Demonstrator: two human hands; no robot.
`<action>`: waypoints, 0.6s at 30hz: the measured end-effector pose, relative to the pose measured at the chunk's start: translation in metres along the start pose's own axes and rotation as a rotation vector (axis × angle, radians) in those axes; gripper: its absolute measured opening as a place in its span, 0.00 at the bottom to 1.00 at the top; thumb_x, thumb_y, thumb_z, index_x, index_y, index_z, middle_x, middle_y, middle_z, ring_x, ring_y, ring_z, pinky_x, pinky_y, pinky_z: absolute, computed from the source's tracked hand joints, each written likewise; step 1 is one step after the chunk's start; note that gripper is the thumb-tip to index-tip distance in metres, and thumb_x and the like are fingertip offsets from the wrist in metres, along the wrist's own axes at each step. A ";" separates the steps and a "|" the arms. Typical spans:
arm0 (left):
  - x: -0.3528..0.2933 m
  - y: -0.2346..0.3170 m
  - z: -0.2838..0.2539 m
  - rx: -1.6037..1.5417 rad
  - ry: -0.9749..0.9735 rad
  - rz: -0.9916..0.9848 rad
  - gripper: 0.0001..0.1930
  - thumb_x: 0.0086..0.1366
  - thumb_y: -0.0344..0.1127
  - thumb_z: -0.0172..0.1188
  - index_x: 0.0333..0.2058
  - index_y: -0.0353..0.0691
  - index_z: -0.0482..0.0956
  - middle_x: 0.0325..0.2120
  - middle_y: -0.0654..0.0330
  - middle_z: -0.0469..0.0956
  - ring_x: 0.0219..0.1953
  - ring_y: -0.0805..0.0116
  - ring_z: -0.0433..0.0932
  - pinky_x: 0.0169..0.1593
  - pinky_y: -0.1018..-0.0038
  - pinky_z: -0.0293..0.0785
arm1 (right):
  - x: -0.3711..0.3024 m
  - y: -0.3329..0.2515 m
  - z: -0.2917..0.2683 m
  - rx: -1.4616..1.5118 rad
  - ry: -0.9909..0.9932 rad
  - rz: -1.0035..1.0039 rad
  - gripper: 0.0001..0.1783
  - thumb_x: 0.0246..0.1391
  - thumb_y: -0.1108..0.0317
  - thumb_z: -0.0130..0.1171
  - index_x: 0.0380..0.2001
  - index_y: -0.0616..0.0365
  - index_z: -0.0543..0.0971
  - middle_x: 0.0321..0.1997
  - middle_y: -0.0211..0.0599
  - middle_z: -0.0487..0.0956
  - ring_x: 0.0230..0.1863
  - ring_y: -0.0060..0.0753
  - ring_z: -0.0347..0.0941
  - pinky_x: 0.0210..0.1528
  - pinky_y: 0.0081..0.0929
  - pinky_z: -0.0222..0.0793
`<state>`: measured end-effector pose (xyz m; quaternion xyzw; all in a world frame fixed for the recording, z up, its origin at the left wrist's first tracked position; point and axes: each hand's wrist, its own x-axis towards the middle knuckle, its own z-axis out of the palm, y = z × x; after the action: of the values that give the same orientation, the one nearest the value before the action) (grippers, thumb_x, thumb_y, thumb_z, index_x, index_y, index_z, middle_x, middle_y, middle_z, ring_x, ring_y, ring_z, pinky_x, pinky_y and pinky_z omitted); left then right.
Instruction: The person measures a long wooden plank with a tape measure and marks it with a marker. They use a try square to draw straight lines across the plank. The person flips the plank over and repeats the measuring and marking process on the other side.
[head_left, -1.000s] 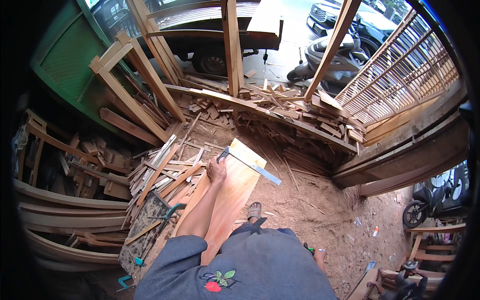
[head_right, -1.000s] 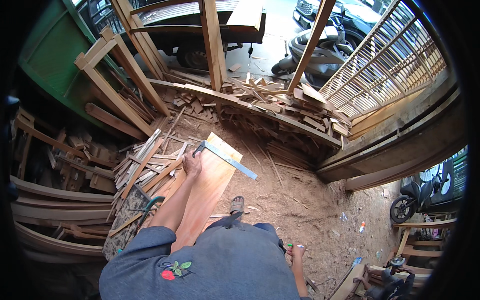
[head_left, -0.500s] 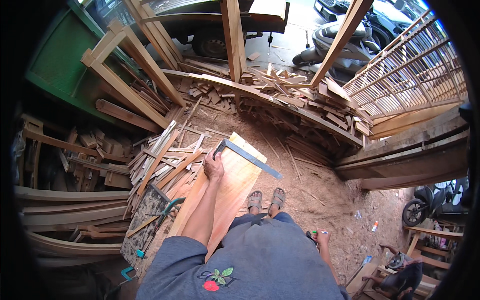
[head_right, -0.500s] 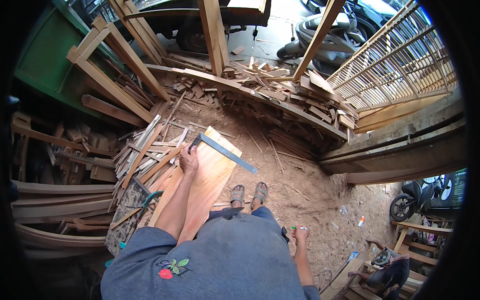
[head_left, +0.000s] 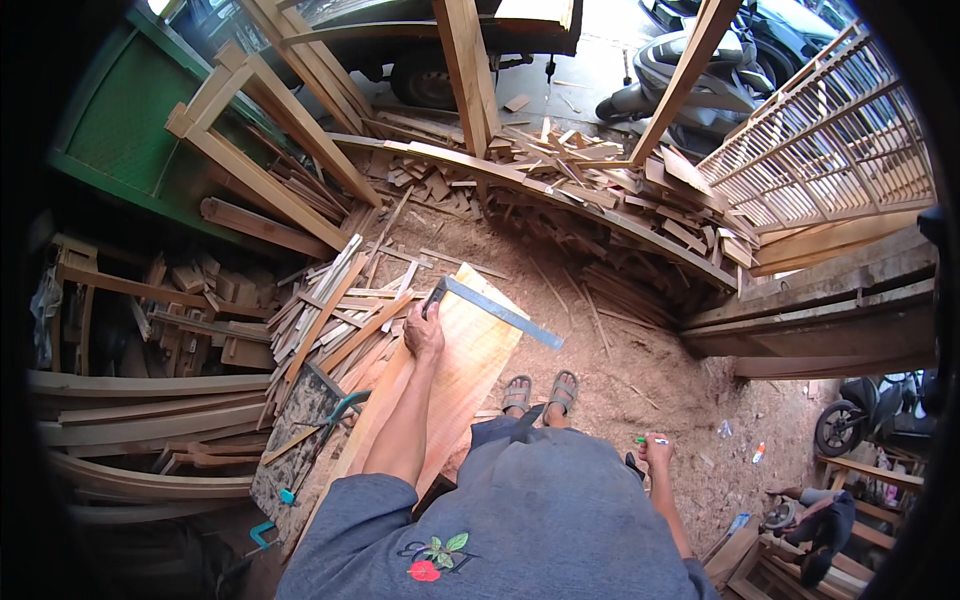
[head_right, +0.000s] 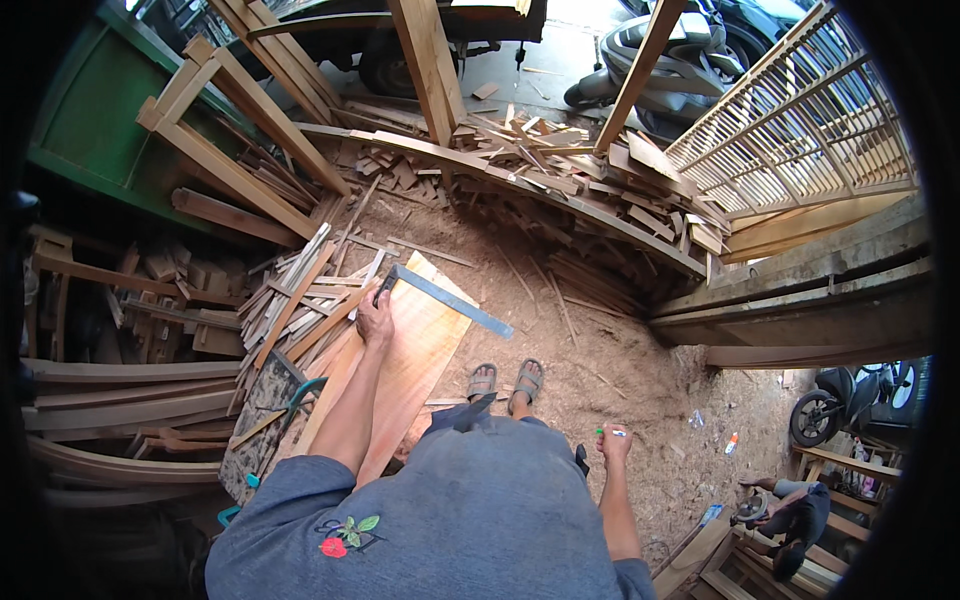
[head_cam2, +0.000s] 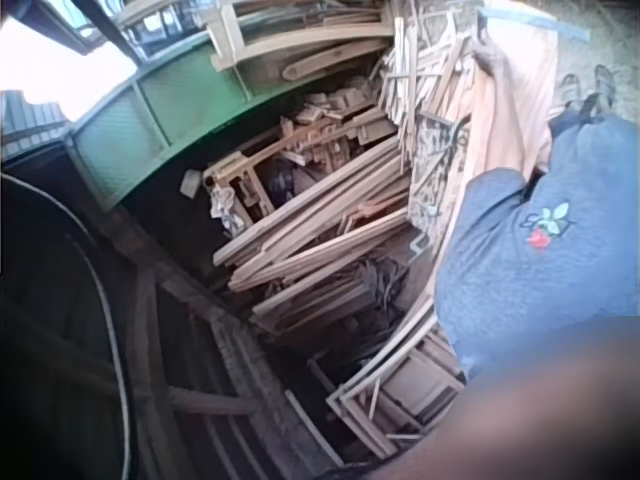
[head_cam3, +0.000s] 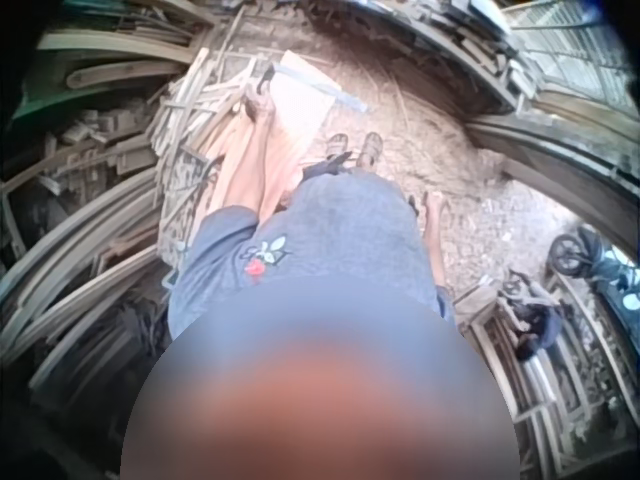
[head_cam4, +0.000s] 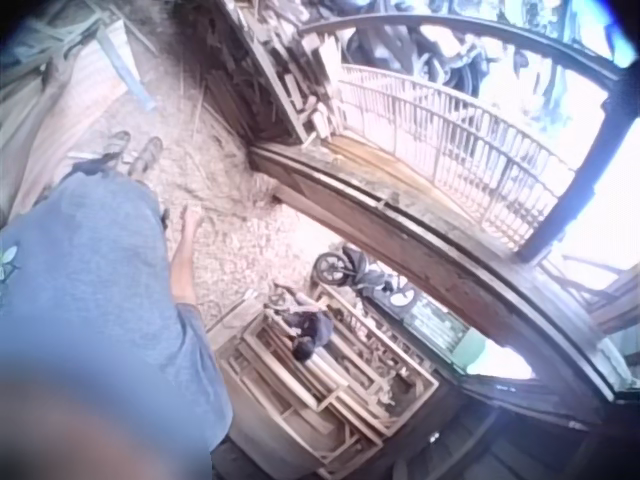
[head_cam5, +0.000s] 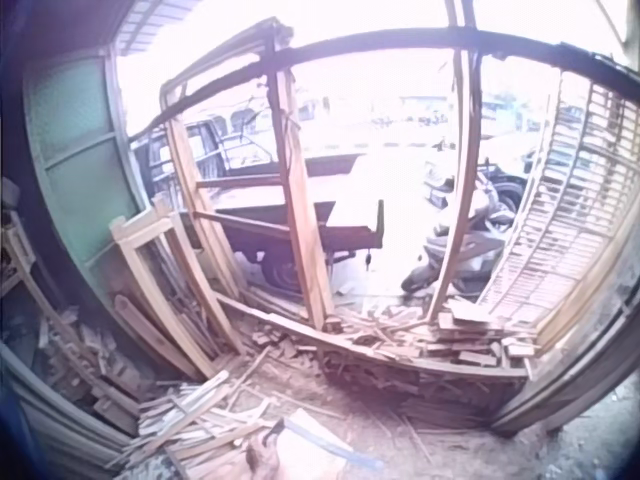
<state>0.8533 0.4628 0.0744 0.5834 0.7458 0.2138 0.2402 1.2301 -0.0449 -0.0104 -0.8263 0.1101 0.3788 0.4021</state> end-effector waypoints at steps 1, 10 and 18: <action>-0.001 0.002 -0.001 0.005 0.000 -0.003 0.21 0.71 0.51 0.62 0.55 0.46 0.84 0.48 0.53 0.84 0.54 0.48 0.80 0.57 0.54 0.74 | 0.001 -0.002 0.001 -0.013 -0.026 -0.037 0.07 0.63 0.67 0.65 0.38 0.59 0.80 0.26 0.37 0.82 0.19 0.27 0.77 0.18 0.27 0.76; -0.003 0.008 -0.003 0.031 0.022 0.054 0.23 0.69 0.51 0.64 0.55 0.43 0.84 0.49 0.51 0.84 0.55 0.47 0.80 0.58 0.54 0.74 | 0.005 -0.106 0.037 -0.062 -0.151 -0.251 0.08 0.64 0.67 0.65 0.36 0.60 0.83 0.26 0.31 0.81 0.22 0.22 0.77 0.23 0.23 0.74; -0.008 0.009 0.002 0.087 0.124 0.128 0.18 0.70 0.50 0.62 0.49 0.44 0.85 0.43 0.50 0.82 0.51 0.45 0.79 0.53 0.52 0.74 | -0.066 -0.296 0.183 -0.065 -0.670 -0.699 0.12 0.64 0.65 0.65 0.45 0.63 0.86 0.31 0.30 0.84 0.29 0.18 0.79 0.33 0.20 0.77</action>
<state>0.8634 0.4572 0.0795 0.6254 0.7290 0.2318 0.1537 1.2308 0.2768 0.1374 -0.6583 -0.3215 0.4696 0.4927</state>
